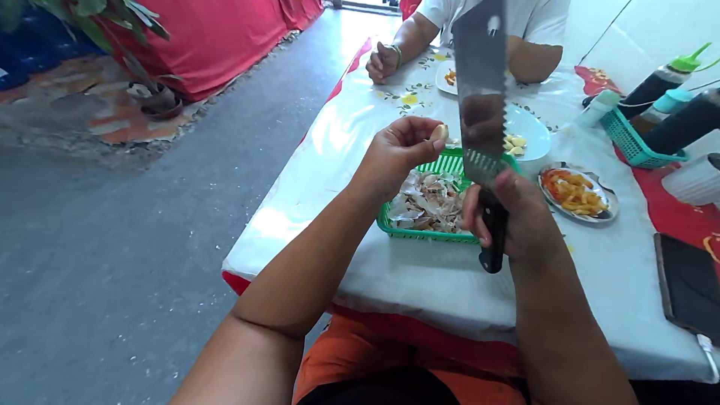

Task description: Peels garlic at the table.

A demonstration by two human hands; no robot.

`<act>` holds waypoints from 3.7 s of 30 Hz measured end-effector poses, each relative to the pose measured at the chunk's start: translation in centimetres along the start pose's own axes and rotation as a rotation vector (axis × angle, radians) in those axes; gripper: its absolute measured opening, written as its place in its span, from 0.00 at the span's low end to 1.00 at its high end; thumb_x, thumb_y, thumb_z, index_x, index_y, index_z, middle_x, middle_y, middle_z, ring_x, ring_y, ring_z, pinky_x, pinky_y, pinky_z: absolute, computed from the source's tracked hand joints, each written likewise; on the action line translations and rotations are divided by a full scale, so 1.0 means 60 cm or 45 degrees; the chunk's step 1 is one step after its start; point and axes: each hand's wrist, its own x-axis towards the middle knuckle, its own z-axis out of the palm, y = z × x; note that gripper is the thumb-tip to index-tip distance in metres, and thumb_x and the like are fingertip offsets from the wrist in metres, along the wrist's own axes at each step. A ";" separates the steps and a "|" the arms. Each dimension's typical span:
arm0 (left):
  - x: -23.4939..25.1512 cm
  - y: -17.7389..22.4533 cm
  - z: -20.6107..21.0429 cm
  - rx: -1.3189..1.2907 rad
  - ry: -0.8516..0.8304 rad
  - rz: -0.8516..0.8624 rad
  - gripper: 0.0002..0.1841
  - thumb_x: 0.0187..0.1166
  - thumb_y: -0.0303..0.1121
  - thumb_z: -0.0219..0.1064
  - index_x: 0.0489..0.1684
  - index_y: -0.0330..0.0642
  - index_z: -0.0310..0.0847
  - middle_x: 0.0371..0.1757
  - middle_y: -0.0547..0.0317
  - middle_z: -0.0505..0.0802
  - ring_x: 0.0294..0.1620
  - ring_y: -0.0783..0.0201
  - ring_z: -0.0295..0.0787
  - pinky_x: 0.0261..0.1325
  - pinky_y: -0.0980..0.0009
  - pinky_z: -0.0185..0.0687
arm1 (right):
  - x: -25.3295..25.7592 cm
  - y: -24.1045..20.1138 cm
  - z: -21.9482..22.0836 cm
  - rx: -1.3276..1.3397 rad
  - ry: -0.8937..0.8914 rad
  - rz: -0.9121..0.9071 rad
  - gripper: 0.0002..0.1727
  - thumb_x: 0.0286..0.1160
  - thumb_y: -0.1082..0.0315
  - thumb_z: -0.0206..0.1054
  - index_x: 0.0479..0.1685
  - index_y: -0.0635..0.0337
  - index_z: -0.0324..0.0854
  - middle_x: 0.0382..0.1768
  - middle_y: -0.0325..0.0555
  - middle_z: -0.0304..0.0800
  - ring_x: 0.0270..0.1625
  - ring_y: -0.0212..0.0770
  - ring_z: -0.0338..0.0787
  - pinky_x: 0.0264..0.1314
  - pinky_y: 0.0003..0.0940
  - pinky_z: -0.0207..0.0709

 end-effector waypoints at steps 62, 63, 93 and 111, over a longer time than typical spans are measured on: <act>-0.006 0.006 0.006 -0.103 -0.078 -0.014 0.08 0.84 0.21 0.59 0.53 0.40 0.79 0.41 0.62 0.91 0.42 0.69 0.91 0.51 0.73 0.90 | 0.006 0.010 0.001 0.178 0.097 0.043 0.34 0.81 0.31 0.53 0.74 0.46 0.71 0.18 0.37 0.77 0.10 0.29 0.76 0.12 0.23 0.78; -0.006 0.007 0.006 -0.136 -0.089 -0.028 0.09 0.84 0.22 0.56 0.53 0.40 0.79 0.42 0.61 0.91 0.42 0.69 0.91 0.51 0.73 0.90 | 0.006 0.010 0.000 0.195 0.119 0.037 0.32 0.82 0.32 0.53 0.67 0.48 0.73 0.18 0.37 0.77 0.10 0.29 0.76 0.12 0.23 0.78; -0.007 0.002 0.007 0.358 -0.096 0.116 0.08 0.73 0.23 0.75 0.46 0.38 0.85 0.36 0.63 0.92 0.37 0.75 0.89 0.45 0.78 0.87 | 0.009 0.012 0.003 -0.083 -0.061 0.027 0.35 0.85 0.35 0.53 0.88 0.37 0.62 0.19 0.37 0.78 0.11 0.28 0.77 0.11 0.20 0.76; -0.009 0.002 0.014 0.342 -0.053 0.113 0.06 0.81 0.24 0.69 0.50 0.35 0.87 0.39 0.62 0.94 0.39 0.71 0.93 0.48 0.73 0.92 | 0.008 0.014 0.007 -0.111 0.091 0.021 0.35 0.81 0.33 0.57 0.83 0.39 0.69 0.17 0.36 0.76 0.11 0.27 0.77 0.12 0.19 0.76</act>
